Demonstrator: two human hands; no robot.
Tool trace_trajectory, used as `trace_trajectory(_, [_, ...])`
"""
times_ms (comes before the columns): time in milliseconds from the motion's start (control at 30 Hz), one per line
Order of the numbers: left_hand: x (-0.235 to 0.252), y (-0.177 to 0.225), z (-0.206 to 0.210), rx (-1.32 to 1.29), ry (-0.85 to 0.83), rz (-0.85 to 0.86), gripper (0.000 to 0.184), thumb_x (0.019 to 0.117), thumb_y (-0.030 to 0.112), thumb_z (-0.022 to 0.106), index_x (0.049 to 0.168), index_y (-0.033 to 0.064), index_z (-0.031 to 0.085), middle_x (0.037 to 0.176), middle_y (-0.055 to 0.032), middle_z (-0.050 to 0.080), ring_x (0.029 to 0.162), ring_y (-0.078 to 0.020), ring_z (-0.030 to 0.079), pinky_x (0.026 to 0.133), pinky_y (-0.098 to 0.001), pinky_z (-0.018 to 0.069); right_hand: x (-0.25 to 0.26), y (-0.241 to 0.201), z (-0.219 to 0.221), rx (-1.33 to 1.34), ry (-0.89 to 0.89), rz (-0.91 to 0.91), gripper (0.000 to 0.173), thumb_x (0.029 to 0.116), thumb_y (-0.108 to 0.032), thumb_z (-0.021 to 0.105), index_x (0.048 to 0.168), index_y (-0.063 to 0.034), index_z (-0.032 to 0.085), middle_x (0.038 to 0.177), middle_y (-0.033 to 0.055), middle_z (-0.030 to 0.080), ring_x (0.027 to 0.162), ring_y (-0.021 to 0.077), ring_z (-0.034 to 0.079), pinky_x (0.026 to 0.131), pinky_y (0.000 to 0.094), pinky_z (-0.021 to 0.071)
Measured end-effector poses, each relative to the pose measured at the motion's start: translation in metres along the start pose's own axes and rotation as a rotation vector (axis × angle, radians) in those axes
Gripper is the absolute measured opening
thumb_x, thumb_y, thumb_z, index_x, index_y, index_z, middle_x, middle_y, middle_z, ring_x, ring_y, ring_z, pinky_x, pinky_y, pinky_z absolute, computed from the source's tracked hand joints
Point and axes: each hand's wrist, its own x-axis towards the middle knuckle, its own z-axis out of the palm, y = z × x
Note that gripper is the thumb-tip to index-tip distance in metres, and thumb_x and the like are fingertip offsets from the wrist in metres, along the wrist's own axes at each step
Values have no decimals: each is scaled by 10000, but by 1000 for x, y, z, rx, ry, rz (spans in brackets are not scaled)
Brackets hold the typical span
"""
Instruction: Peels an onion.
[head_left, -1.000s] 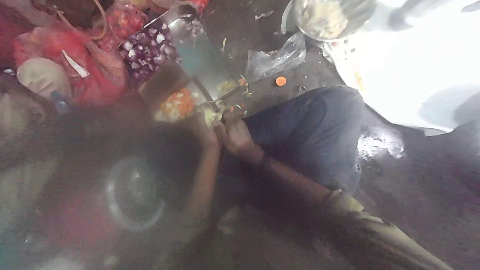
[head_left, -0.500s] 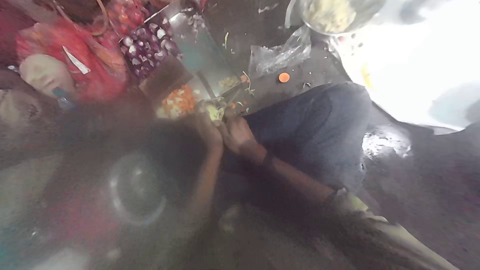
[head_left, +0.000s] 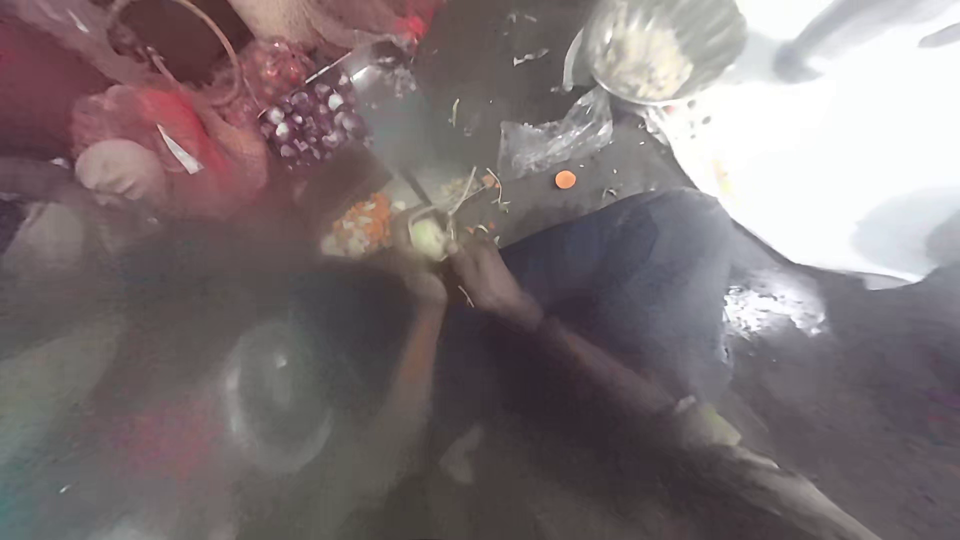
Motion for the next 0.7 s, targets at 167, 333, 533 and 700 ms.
trace_trajectory(167, [13,2,-3,-291,191,-409,537,1088,550,320,1154,115,628,920,-37,707,775,-124,692,678,-316,610,8,7,1,-66,-132,77,501,1052,-487,517,1126,-17,674,840,84,688,782,181,684,773,423,584])
trace_trajectory(333, [10,-5,5,-40,354,-388,688,1038,691,301,1144,96,631,887,-44,681,799,-144,687,719,-371,612,4,8,5,-93,-132,183,532,1065,-507,474,1017,-24,691,808,91,664,772,207,670,770,443,568])
trace_trajectory(533, [13,5,9,-206,450,-473,622,1104,565,169,1081,101,583,821,-55,655,715,-163,668,619,-359,587,1,-2,6,-434,11,20,557,1013,-560,518,984,-57,757,829,137,735,837,336,732,787,593,569])
trace_trajectory(700, [8,-9,-1,-234,565,-671,296,1120,362,355,1206,113,489,880,-57,564,696,-134,586,598,-336,542,2,7,5,-519,34,-253,398,1010,-435,570,1061,-92,763,832,119,739,738,322,730,632,562,579])
